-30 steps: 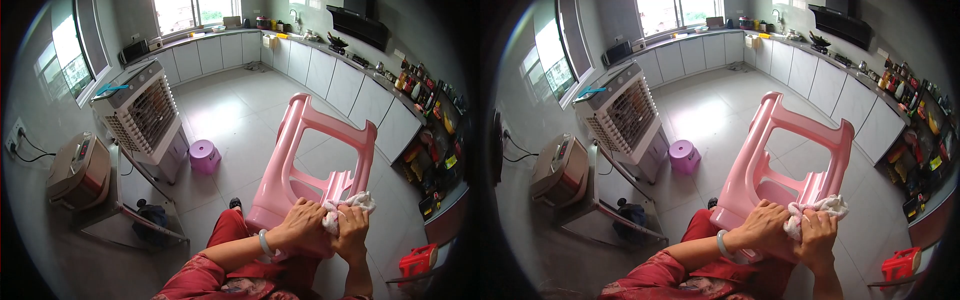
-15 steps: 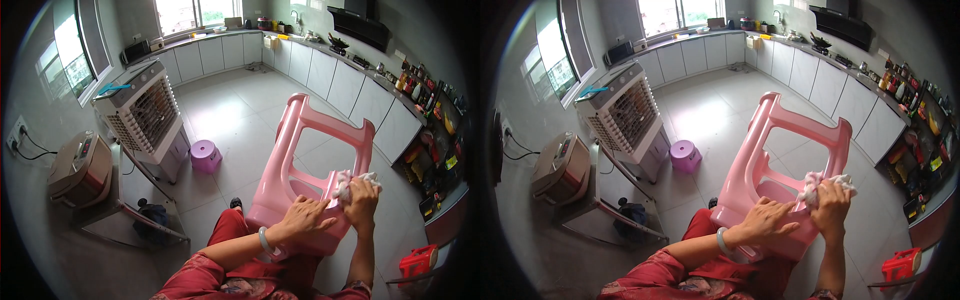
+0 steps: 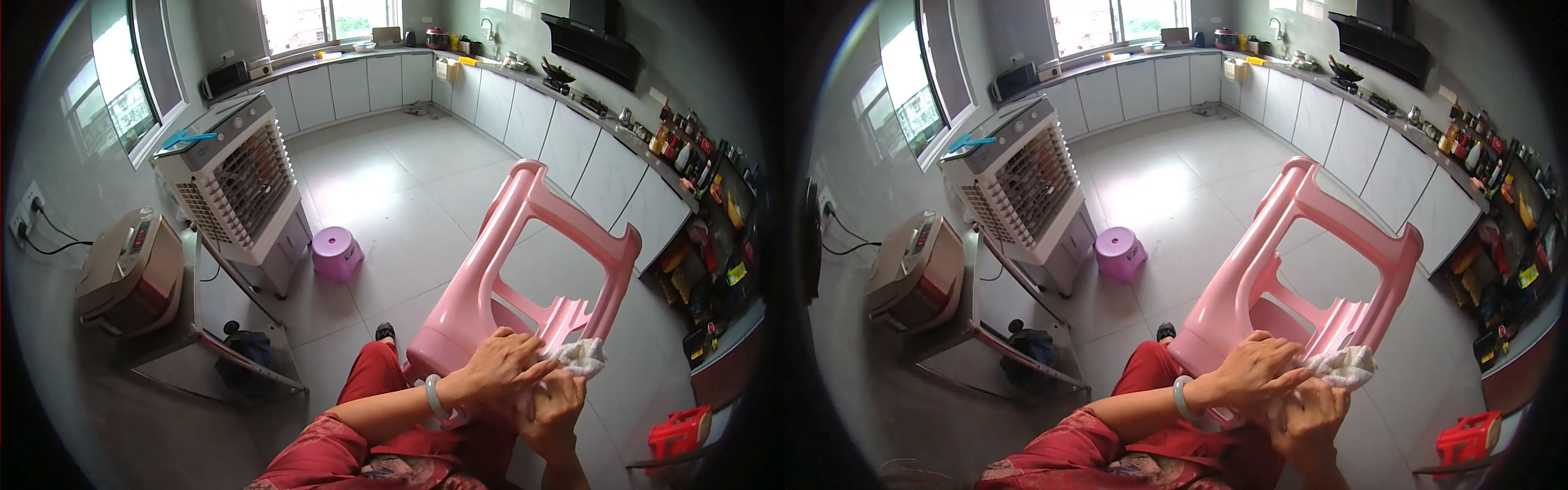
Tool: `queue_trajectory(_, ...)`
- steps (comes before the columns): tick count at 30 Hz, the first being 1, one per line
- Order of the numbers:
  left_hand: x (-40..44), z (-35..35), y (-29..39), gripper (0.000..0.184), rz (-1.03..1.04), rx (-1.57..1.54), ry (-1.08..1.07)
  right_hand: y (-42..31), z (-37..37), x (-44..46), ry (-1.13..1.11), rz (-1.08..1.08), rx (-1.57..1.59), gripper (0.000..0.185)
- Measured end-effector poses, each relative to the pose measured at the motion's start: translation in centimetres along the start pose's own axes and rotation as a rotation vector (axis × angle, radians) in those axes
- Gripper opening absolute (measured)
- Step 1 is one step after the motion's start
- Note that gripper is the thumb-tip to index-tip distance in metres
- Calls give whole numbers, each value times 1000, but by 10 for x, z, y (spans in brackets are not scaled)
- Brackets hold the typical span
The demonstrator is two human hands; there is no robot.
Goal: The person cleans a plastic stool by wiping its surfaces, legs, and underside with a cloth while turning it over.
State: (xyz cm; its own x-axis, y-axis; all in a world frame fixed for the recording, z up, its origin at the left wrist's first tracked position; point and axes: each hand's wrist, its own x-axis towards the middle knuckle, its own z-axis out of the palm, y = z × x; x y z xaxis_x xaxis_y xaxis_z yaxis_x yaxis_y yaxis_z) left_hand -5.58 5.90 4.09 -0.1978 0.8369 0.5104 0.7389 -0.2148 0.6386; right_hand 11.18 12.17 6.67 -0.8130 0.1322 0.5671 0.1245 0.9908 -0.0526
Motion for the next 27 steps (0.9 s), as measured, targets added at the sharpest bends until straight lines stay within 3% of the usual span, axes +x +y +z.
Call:
queue_trajectory(1, 1, 0, 0, 47, -31, 1, -39, -4, -2, -8, -18, 35, 25, 29)
queue_trajectory(4, 2, 1, -6, 38, -64, 52, -60, -11, -8, -24, -94, -96, 112, 39)
queue_trajectory(11, 1, 6, -9, 24, 54, 162, 47, 4, -12, -38, -29, 115, 77, 53)
queue_trajectory(16, -2, 19, -10, 25, -32, 269, 50, 31, -2, -28, 42, 151, 51, 61)
queue_trajectory(17, -1, 18, -7, 26, -47, 279, 73, 32, -8, -21, 27, 159, 64, 49)
queue_trajectory(19, -4, 10, 1, 29, -49, 413, 89, 42, -4, -19, 42, 199, 48, 47)
queue_trajectory(24, -7, -24, -7, 39, -145, 447, -104, 58, 0, -16, 43, 312, 76, 45)
queue_trajectory(27, -6, -27, -12, 44, -146, 393, -119, 54, 1, -4, 46, 248, -16, 49)
